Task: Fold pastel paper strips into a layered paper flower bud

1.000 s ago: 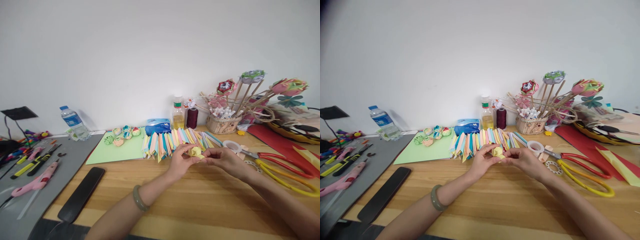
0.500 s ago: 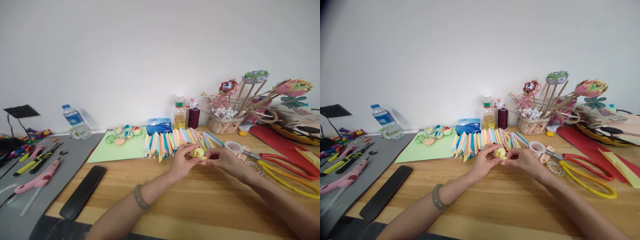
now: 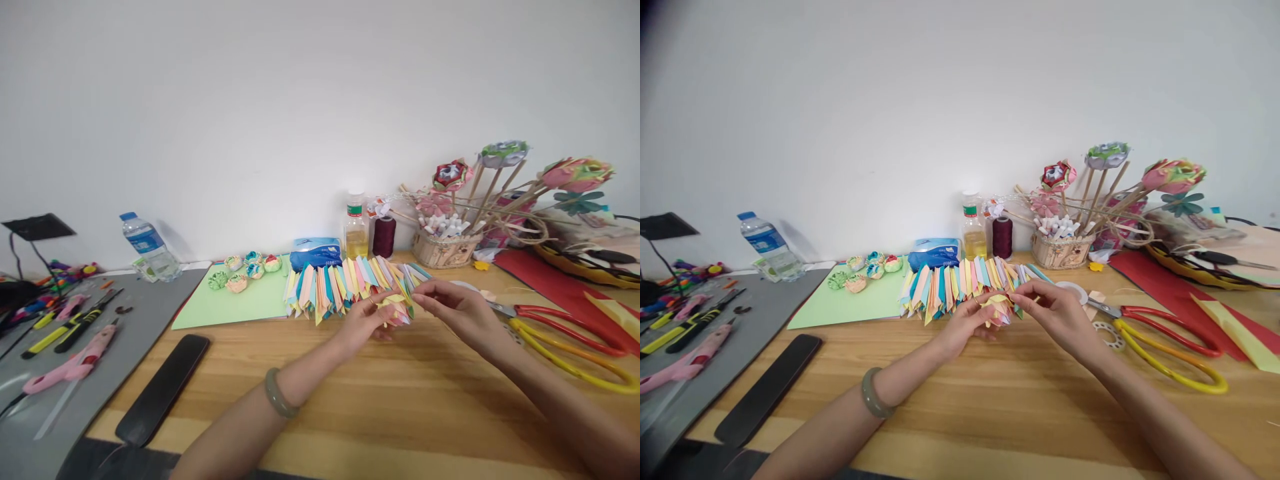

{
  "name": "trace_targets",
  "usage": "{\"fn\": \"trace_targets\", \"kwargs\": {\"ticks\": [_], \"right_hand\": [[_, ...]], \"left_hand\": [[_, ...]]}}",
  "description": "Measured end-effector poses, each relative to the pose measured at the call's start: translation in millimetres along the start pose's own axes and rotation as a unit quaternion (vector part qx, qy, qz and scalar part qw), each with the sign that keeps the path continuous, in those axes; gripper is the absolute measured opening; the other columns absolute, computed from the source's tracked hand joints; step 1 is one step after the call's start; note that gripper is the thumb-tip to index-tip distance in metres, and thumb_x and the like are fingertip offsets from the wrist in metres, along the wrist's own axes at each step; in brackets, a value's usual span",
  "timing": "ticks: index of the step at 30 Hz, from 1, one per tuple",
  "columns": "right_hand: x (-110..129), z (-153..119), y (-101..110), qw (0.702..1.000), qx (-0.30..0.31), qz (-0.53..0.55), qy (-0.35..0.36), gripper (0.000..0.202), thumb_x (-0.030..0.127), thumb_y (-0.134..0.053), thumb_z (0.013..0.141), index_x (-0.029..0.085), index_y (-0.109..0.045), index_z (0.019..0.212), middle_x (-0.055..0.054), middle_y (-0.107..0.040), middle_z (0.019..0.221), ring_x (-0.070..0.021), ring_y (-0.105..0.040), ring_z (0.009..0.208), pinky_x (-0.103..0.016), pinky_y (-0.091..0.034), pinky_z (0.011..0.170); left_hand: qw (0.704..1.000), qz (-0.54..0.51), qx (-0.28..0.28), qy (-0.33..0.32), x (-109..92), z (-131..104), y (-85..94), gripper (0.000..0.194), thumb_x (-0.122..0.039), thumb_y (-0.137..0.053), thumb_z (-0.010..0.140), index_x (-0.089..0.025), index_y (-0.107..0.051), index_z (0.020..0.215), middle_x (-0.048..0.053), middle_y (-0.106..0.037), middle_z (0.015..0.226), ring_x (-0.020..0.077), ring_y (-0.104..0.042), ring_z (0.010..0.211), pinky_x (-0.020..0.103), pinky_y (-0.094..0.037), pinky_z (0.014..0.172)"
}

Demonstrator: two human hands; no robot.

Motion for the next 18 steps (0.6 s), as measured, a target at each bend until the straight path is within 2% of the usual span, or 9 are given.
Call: {"fn": "trace_targets", "kwargs": {"ticks": [3, 7, 10, 12, 14, 15, 18], "right_hand": [[11.6, -1.6, -1.7, 0.995, -0.005, -0.040, 0.090, 0.027, 0.043, -0.051, 0.078, 0.024, -0.064, 0.092, -0.006, -0.060, 0.089, -0.0194, -0.054, 0.078, -0.030, -0.042, 0.065], [14.9, -4.1, -7.8, 0.989, -0.005, -0.079, 0.128, 0.023, 0.038, -0.049, 0.080, 0.025, -0.068, 0.086, -0.007, -0.062, 0.082, -0.0195, -0.055, 0.074, -0.031, -0.043, 0.064], [8.9, -4.3, -7.0, 0.989, -0.028, -0.097, 0.106, 0.024, 0.038, -0.050, 0.080, 0.024, -0.068, 0.085, -0.007, -0.063, 0.081, -0.0181, -0.055, 0.067, -0.030, -0.042, 0.057], [3.9, -3.7, -5.5, 0.992, -0.037, -0.094, 0.082, 0.024, 0.040, -0.051, 0.078, 0.023, -0.068, 0.084, -0.006, -0.064, 0.080, -0.0170, -0.054, 0.063, -0.029, -0.041, 0.053], [-0.3, -2.5, -4.6, 0.995, -0.035, -0.075, 0.053, 0.026, 0.042, -0.053, 0.077, 0.022, -0.068, 0.083, -0.006, -0.065, 0.078, -0.0166, -0.054, 0.062, -0.028, -0.041, 0.053], [-2.0, -1.8, -4.3, 0.997, -0.033, -0.059, 0.035, 0.027, 0.044, -0.054, 0.076, 0.022, -0.069, 0.082, -0.006, -0.065, 0.077, -0.0168, -0.054, 0.063, -0.028, -0.040, 0.053], [-6.5, -0.4, -3.5, 0.999, -0.027, 0.009, -0.029, 0.032, 0.049, -0.058, 0.069, 0.020, -0.068, 0.077, -0.006, -0.066, 0.076, -0.0183, -0.055, 0.066, -0.029, -0.041, 0.056]], "left_hand": [[1.000, -0.010, 0.007, 0.013, 4.9, 0.8, -0.2, 0.052, -0.051, -0.060, 0.064, -0.017, -0.058, 0.103, 0.005, -0.060, 0.077, 0.0144, -0.056, 0.068, 0.023, -0.046, 0.055], [0.999, -0.039, 0.021, 0.023, 8.6, 0.1, -4.5, 0.050, -0.057, -0.057, 0.063, -0.012, -0.061, 0.084, 0.006, -0.059, 0.077, 0.0154, -0.056, 0.069, 0.026, -0.046, 0.058], [0.993, -0.103, 0.055, 0.025, 7.4, -2.2, -12.2, 0.051, -0.054, -0.063, 0.059, -0.013, -0.060, 0.090, 0.007, -0.058, 0.082, 0.0147, -0.055, 0.074, 0.028, -0.045, 0.066], [0.990, -0.118, 0.073, 0.007, 3.0, -3.6, -16.0, 0.059, -0.038, -0.075, 0.051, -0.017, -0.055, 0.102, 0.006, -0.057, 0.091, 0.0134, -0.054, 0.078, 0.027, -0.043, 0.070], [0.993, -0.105, 0.053, -0.020, -2.4, -3.8, -14.2, 0.072, -0.021, -0.079, 0.044, -0.020, -0.051, 0.110, 0.004, -0.055, 0.098, 0.0119, -0.052, 0.080, 0.025, -0.042, 0.071], [0.994, -0.098, 0.037, -0.025, -4.1, -3.6, -12.3, 0.071, -0.019, -0.079, 0.044, -0.021, -0.051, 0.110, 0.004, -0.055, 0.097, 0.0116, -0.051, 0.079, 0.025, -0.042, 0.070], [0.995, -0.096, 0.005, -0.007, -4.3, -2.6, -8.1, 0.052, -0.022, -0.075, 0.051, -0.018, -0.055, 0.099, 0.002, -0.055, 0.087, 0.0115, -0.051, 0.074, 0.024, -0.044, 0.062]]}}
Point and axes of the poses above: each hand's wrist, its own z-axis towards the middle knuckle, its own y-axis out of the back of the hand, x = y × z, the point moved 6 cm from there along z, towards the middle knuckle
